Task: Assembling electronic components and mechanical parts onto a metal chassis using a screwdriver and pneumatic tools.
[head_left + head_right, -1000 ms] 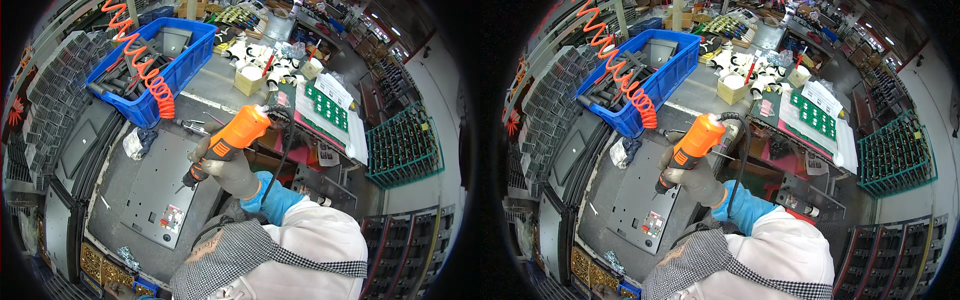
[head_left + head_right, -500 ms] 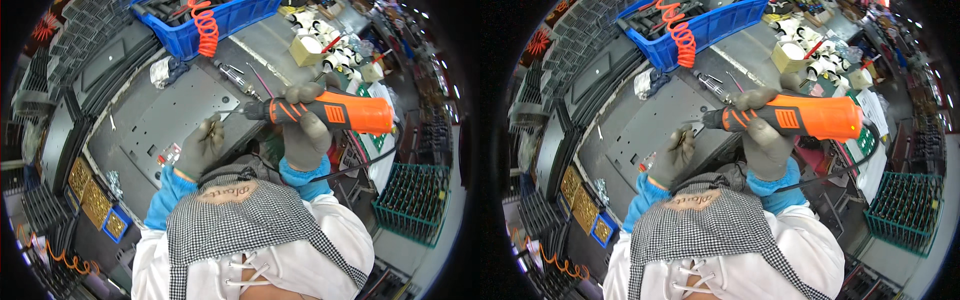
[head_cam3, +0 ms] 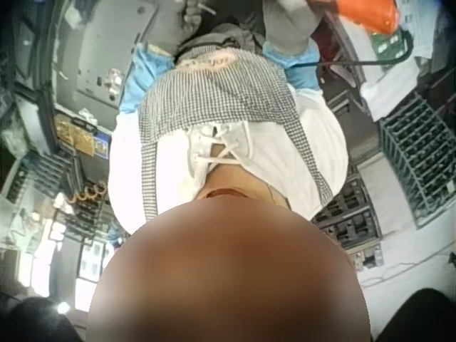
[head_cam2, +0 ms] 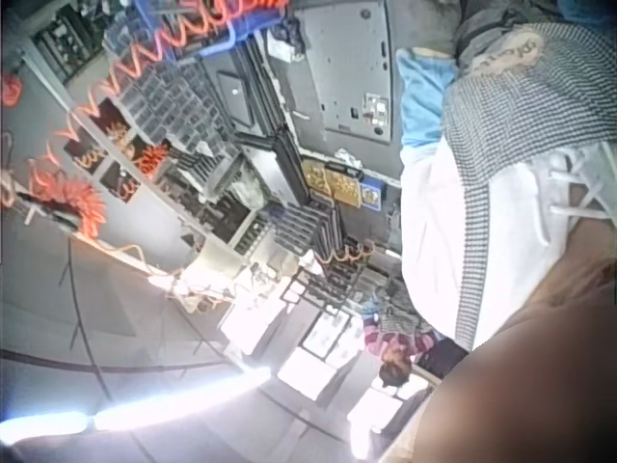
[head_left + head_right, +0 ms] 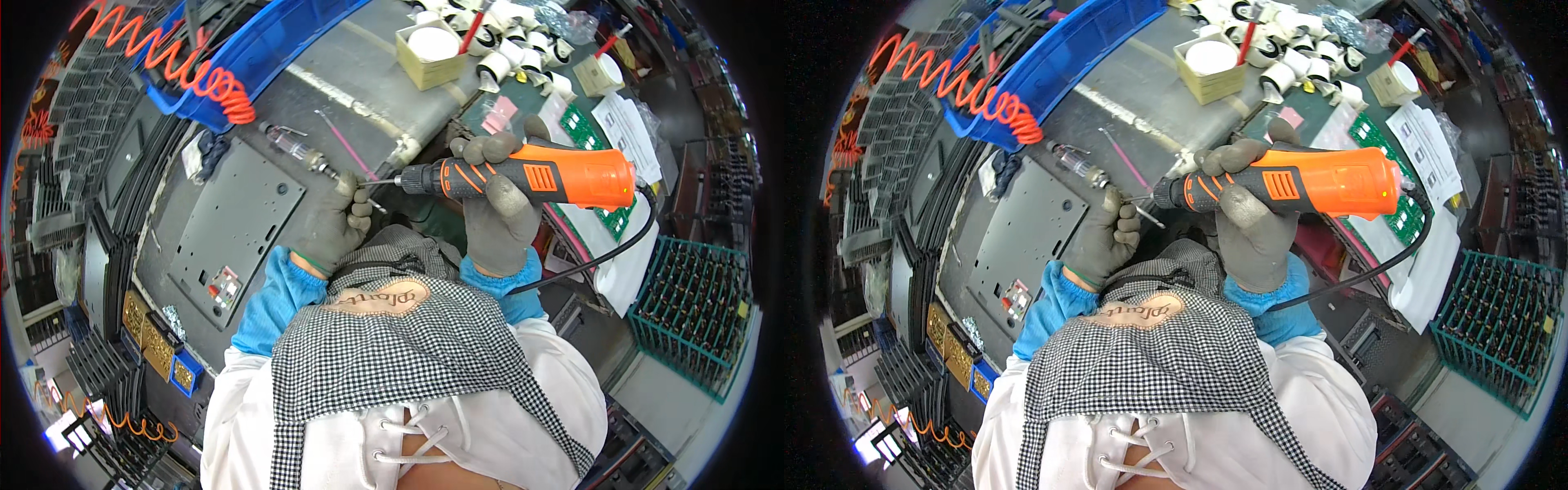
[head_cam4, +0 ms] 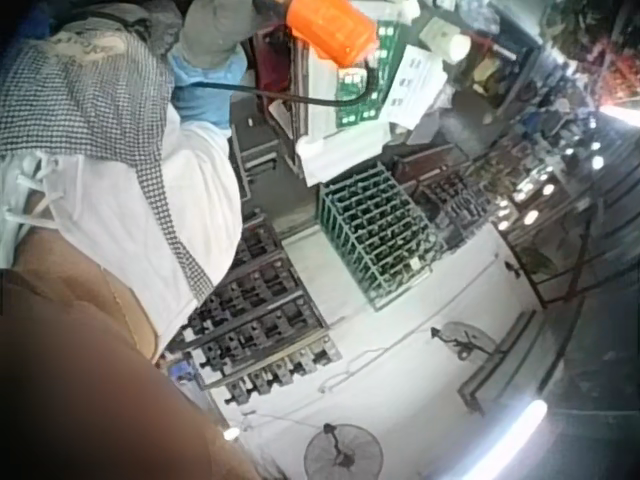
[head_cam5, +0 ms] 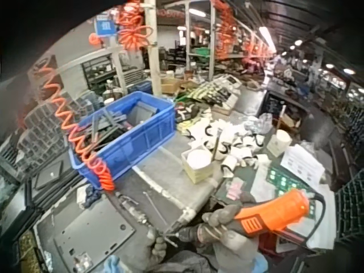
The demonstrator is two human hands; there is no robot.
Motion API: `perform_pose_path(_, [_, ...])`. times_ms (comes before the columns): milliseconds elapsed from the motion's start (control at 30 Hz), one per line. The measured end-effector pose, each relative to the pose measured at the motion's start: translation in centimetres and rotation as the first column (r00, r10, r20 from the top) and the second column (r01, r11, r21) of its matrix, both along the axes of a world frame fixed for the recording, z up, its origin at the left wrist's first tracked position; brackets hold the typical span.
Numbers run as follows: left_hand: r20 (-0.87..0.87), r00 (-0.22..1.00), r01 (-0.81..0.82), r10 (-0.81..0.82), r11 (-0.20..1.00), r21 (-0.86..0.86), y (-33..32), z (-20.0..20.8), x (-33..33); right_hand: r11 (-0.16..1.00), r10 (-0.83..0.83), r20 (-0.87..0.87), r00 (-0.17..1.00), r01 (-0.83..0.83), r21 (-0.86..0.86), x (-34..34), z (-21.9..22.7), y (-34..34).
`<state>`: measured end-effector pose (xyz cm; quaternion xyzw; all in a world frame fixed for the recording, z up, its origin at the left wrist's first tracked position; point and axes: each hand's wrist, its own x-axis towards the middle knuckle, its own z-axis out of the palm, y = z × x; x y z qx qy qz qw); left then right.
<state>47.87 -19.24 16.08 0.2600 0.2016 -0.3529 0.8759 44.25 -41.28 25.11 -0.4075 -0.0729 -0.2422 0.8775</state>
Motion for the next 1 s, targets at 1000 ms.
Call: perform_pose_path(1000, [-0.306, 0.066, -0.705, -0.950, -0.262, 0.659, -36.6, -1.0, 23.8, 0.453, -0.804, -0.213, 0.556, 0.803, 0.387, -9.3, -5.3, -23.5])
